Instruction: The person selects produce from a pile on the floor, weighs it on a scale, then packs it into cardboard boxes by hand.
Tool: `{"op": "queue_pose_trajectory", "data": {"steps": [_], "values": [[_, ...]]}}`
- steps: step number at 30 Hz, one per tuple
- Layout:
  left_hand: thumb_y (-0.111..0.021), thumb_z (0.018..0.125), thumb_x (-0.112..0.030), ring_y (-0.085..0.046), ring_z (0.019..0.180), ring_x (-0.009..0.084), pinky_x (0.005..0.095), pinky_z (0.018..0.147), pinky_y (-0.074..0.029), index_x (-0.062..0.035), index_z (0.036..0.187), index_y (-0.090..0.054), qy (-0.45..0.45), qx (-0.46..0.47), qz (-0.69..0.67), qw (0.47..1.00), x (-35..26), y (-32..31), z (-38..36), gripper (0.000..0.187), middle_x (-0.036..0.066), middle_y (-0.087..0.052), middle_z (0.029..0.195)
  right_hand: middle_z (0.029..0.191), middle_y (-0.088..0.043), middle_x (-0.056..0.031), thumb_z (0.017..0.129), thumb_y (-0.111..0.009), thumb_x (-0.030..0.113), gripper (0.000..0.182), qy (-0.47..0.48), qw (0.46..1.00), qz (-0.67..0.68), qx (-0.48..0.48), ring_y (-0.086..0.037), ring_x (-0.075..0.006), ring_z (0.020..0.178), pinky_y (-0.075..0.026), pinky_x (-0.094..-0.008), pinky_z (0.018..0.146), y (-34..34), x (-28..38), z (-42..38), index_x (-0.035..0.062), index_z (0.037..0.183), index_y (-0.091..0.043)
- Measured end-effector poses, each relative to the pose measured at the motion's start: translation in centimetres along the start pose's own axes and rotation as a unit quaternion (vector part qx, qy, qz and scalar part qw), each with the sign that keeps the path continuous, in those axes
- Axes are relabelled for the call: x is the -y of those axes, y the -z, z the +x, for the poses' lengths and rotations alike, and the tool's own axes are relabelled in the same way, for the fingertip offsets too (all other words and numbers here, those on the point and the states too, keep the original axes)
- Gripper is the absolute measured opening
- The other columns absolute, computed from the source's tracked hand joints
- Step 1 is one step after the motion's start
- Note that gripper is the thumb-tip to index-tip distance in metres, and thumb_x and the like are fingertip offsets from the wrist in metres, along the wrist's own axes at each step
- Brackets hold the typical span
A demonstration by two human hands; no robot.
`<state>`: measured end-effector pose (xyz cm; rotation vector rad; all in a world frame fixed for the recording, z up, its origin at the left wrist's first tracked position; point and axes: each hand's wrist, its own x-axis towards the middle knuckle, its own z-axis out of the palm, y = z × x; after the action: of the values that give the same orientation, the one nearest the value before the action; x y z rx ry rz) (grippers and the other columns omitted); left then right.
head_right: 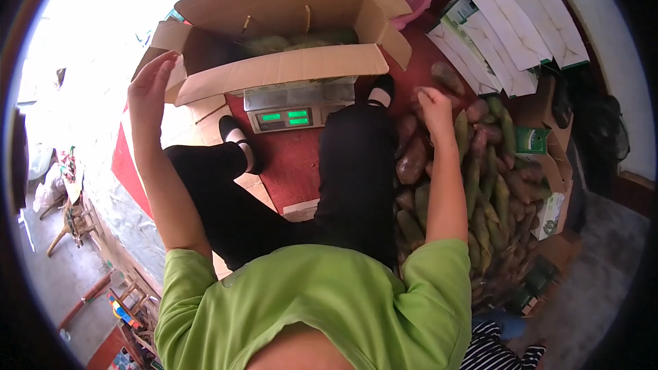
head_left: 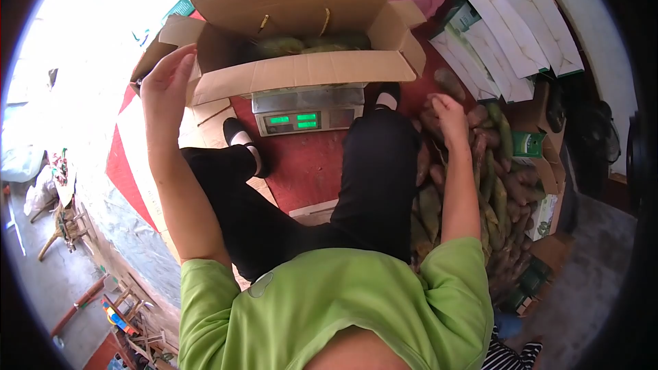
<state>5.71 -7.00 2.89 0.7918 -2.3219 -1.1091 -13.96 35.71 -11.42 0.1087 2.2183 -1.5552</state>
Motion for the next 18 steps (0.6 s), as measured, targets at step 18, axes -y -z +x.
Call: {"op": "queue_pose_trajectory", "data": {"steps": [18], "values": [[-0.056, 0.093, -0.033, -0.054, 0.113, 0.0217, 0.0388, 0.086, -0.047, -0.0076, 0.127, -0.051, 0.288, -0.095, -0.274, 0.913, 15.9, 3.2, -2.8, 0.043, 0.007, -0.058, 0.119, 0.095, -0.066, -0.0046, 0.091, -0.054, 0.019, 0.032, -0.021, 0.986, -0.070, 0.150, -0.059, -0.0132, 0.069, -0.047, -0.0263, 0.059, -3.3, -6.5, 6.6, 0.0092, 0.121, -0.058]]}}
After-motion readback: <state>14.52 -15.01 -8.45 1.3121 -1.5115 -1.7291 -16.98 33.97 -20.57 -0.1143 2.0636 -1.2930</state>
